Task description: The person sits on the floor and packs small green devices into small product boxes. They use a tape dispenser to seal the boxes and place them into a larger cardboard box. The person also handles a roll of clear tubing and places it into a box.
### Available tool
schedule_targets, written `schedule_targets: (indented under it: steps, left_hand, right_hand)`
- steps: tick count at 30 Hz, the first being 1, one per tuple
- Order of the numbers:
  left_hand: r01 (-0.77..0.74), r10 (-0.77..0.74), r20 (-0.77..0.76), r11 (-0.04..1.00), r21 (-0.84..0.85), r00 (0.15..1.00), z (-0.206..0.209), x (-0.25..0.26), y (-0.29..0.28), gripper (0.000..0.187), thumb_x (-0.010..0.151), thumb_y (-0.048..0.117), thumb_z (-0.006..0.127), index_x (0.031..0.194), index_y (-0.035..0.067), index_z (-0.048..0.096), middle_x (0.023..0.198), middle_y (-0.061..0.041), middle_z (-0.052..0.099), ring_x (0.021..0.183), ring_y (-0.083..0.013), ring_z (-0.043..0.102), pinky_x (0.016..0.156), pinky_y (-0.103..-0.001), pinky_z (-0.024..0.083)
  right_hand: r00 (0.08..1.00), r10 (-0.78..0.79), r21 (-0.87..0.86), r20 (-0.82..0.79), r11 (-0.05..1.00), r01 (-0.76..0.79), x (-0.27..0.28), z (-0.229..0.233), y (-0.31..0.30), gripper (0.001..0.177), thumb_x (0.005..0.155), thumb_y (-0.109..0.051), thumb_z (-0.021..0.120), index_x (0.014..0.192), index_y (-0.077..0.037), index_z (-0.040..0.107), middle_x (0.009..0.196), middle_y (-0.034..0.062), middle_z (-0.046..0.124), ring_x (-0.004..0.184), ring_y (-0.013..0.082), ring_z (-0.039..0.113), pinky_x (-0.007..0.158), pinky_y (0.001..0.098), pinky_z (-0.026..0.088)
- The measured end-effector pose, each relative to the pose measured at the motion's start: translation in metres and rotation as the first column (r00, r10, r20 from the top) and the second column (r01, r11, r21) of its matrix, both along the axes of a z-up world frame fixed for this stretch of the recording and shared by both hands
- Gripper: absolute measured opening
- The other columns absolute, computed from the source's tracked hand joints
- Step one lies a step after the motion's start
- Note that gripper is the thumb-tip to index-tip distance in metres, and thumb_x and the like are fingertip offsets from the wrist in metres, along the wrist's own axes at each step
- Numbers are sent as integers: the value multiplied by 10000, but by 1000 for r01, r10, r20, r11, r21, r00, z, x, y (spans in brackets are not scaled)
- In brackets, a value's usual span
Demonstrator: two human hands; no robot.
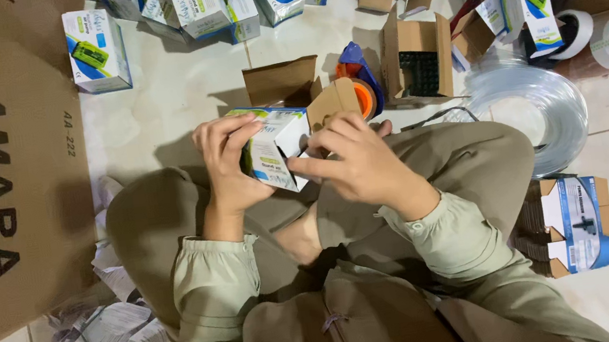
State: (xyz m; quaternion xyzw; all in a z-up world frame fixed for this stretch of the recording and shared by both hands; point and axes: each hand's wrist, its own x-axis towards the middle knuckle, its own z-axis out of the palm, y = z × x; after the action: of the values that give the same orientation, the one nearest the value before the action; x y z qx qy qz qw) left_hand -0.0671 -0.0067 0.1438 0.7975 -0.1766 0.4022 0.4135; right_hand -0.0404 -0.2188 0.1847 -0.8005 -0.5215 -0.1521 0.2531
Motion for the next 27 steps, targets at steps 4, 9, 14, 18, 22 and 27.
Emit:
schedule_targets:
  steps: [4, 9, 14, 18, 22, 27]
  left_hand:
    - [22, -21, -14, 1000, 10, 1000, -2, 1, -2, 617, 508, 164, 777, 1103, 168, 613, 1054, -59, 601, 904, -318, 549, 842, -458, 340]
    - [77, -78, -147, 997, -7, 986, -15, 1, -5, 676, 436, 195, 767, 1096, 183, 623, 1048, -45, 611, 924, -294, 547, 866, -438, 337]
    - [44, -75, -170, 983, -178, 983, -38, 14, 2, 662, 480, 173, 786, 1106, 111, 579, 1032, -103, 583, 926, -335, 545, 848, -437, 350]
    - [-43, -19, -169, 934, -354, 985, -40, 18, 12, 876, 478, 184, 947, 1189, 42, 454, 1098, -168, 500, 1012, -368, 498, 940, -454, 333]
    - [-84, 4, -167, 878, -471, 986, -83, 30, -1, 910, 558, 204, 940, 1256, -4, 395, 1171, -229, 476, 1122, -385, 469, 1010, -502, 308]
    - [-141, 102, -113, 897, -419, 988, -74, 26, -13, 952, 453, 293, 967, 1200, 7, 451, 1151, -219, 546, 1073, -421, 529, 965, -513, 398]
  right_hand:
    - [987, -51, -42, 149, 997, 58, 6, 10, -2, 215, 960, -183, 447, 950, -252, 651, 844, -12, 505, 801, 180, 481, 861, 396, 422]
    - [993, -38, -39, 112, 998, 43, 12, 11, -3, 283, 963, -70, 340, 808, -186, 546, 877, -2, 522, 828, 203, 512, 825, 398, 427]
    - [989, -18, 63, -149, 998, 28, 22, 1, -32, 257, 862, 60, 386, 811, -127, 554, 873, 43, 549, 833, 263, 546, 740, 392, 445]
    - [918, -2, 324, -396, 935, 142, 11, 43, -38, 233, 830, 137, 483, 838, -78, 570, 902, 95, 565, 820, 290, 543, 764, 397, 441]
    - [843, 115, 372, -526, 922, 107, -17, 21, 6, 273, 725, 151, 477, 856, -49, 610, 876, 141, 599, 806, 323, 579, 779, 424, 456]
    - [647, 248, 238, -721, 965, -105, -83, 15, 98, 130, 803, 32, 611, 845, -85, 650, 745, 83, 640, 694, 269, 638, 682, 376, 512]
